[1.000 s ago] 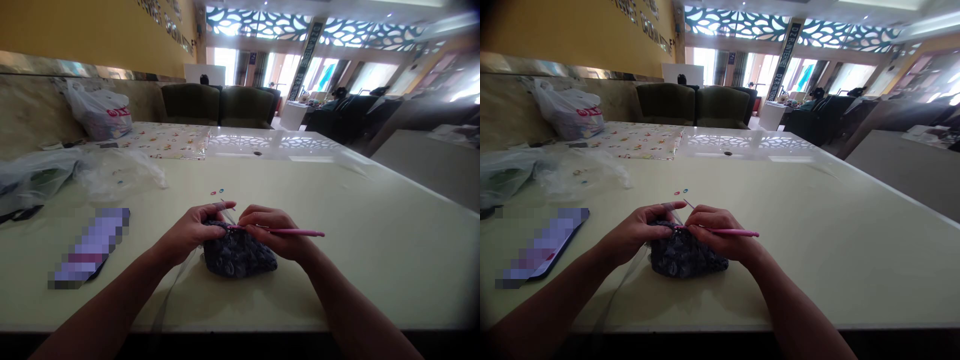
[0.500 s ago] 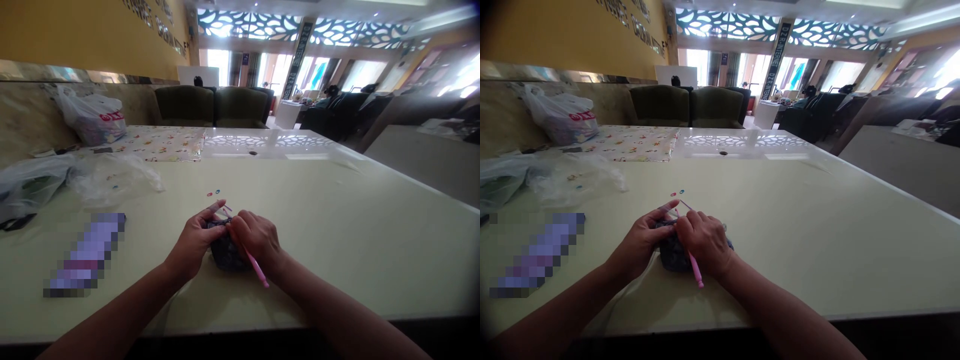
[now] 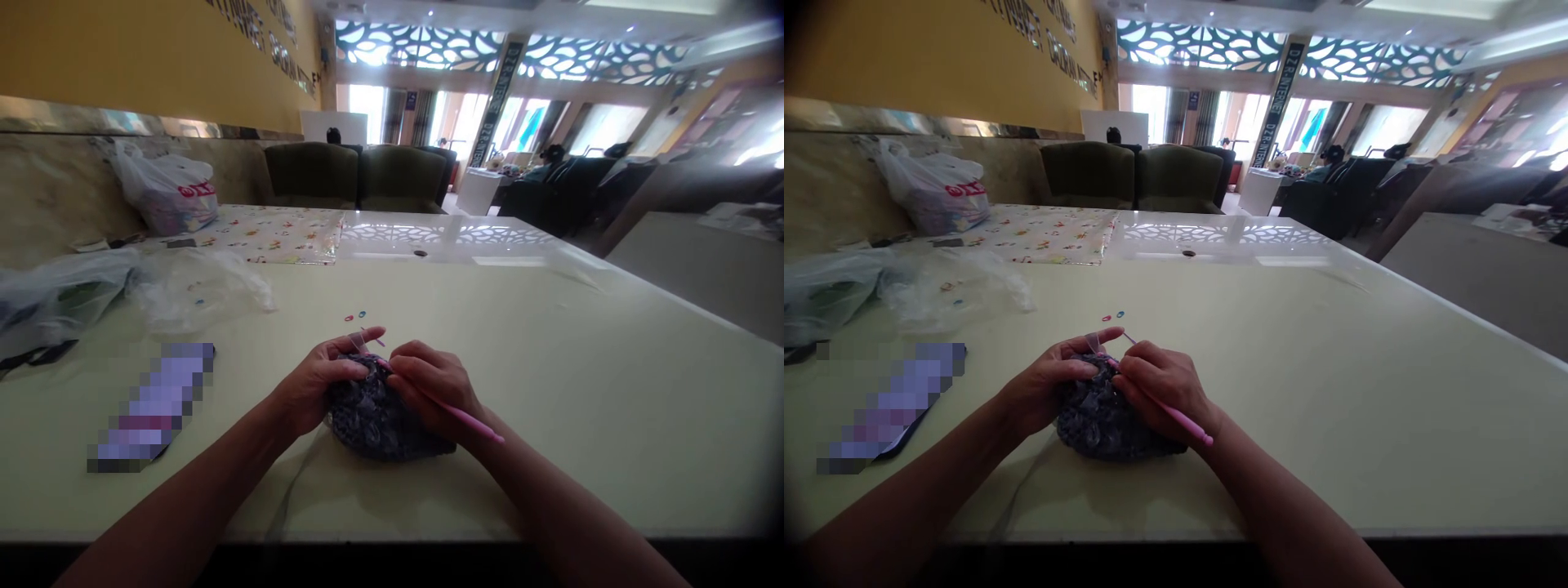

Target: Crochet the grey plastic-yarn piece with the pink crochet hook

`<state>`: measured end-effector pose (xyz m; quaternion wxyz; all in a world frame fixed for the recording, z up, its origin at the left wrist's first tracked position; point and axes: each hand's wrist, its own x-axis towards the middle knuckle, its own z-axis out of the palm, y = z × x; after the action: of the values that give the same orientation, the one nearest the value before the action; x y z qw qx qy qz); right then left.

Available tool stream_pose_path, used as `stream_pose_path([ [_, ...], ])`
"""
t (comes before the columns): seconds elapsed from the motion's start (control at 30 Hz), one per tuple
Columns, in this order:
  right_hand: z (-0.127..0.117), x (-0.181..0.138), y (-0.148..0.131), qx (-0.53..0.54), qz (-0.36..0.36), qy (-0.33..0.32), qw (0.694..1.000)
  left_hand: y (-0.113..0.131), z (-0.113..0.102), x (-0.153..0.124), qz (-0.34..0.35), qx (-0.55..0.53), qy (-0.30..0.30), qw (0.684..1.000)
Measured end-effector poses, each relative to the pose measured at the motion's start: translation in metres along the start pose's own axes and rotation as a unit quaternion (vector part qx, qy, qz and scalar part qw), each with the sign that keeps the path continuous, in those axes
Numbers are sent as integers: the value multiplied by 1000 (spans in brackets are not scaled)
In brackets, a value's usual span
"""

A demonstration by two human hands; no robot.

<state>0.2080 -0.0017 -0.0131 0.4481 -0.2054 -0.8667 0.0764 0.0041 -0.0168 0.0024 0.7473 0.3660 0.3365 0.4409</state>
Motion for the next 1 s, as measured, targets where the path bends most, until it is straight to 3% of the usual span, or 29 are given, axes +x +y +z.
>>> stream_pose_path([
  [0.2, -9, 5, -3, 72, 33, -30, 996, 5, -4, 0, 10, 40, 32, 999],
  [0.4, -11, 10, 7, 271, 151, -39, 950, 2, -5, 2, 78, 160, 65, 982],
  [0.6, -4, 7, 0, 273, 210, -14, 939, -6, -5, 5, 21, 105, 3, 994],
  [0.7, -8, 6, -2, 289, 233, -33, 928, -3, -7, 4, 18, 95, 22, 995],
  [1.0, -14, 9, 2, 289, 220, -50, 930, 6, -11, 3, -12, 45, -1, 999],
])
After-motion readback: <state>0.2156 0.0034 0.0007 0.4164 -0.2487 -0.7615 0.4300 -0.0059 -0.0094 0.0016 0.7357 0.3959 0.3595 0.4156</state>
